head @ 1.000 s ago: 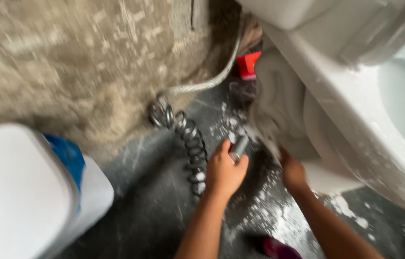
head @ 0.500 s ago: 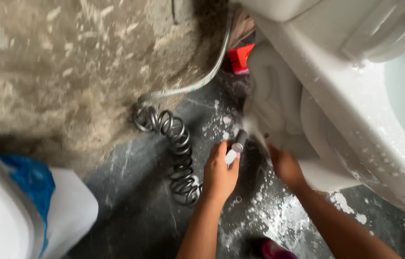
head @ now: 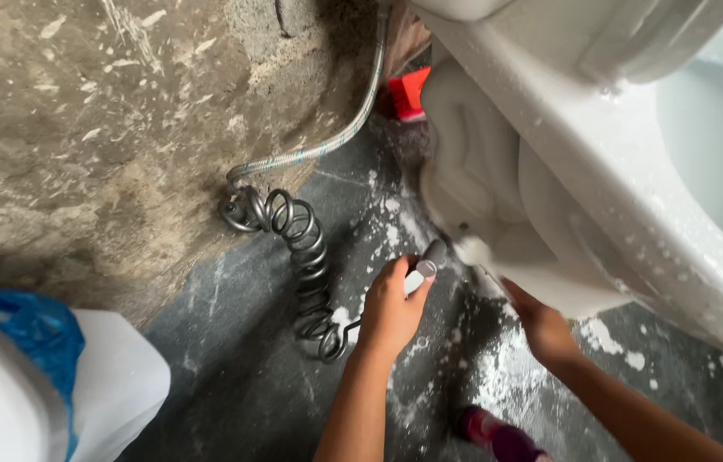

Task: The person cleans a toilet by scrubbing the lid, seat, and base with a brush, applying liquid cleaner, and rinsing surfaces with a handheld sprayer.

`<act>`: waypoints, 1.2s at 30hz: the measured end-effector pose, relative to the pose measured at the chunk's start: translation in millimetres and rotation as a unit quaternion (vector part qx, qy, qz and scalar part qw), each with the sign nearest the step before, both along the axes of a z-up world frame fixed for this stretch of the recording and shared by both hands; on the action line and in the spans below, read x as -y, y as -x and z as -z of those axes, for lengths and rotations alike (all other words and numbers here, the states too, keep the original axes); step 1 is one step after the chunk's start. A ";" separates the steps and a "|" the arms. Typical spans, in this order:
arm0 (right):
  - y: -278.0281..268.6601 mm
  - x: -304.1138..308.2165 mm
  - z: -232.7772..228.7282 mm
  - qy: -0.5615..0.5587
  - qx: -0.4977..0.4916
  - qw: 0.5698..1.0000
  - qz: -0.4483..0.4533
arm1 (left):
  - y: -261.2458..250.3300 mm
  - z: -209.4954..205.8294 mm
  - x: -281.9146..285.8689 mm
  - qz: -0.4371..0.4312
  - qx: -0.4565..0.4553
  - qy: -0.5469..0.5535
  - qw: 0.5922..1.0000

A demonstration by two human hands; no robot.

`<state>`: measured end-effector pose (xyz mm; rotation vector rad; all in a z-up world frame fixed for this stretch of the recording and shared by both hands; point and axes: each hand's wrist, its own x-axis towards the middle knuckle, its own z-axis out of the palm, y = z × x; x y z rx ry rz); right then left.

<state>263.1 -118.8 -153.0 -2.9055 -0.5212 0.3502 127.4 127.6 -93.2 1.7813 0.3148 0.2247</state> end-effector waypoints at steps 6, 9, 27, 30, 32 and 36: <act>-31.1 -44.7 -11.6 0.010 0.014 1.000 0.001 | 8.0 -0.8 2.8 -0.024 0.028 -0.027 0.999; -43.2 -58.5 -8.7 0.027 0.021 0.999 0.015 | 4.7 -0.6 9.3 -0.020 0.005 -0.033 0.999; 24.3 13.2 -7.1 0.077 0.027 0.995 0.058 | 9.6 -2.0 -9.6 -0.015 -0.007 0.020 1.000; 21.7 30.8 -7.7 0.126 -0.031 0.985 0.115 | 8.0 -2.9 -14.8 -0.020 -0.023 0.021 0.999; 16.0 40.1 10.4 0.125 -0.046 0.979 0.153 | 8.1 -2.6 -11.3 -0.031 -0.011 0.019 0.999; 50.4 74.4 22.8 -0.045 0.083 0.995 -0.024 | 5.8 -4.6 -10.3 -0.023 0.001 0.026 0.999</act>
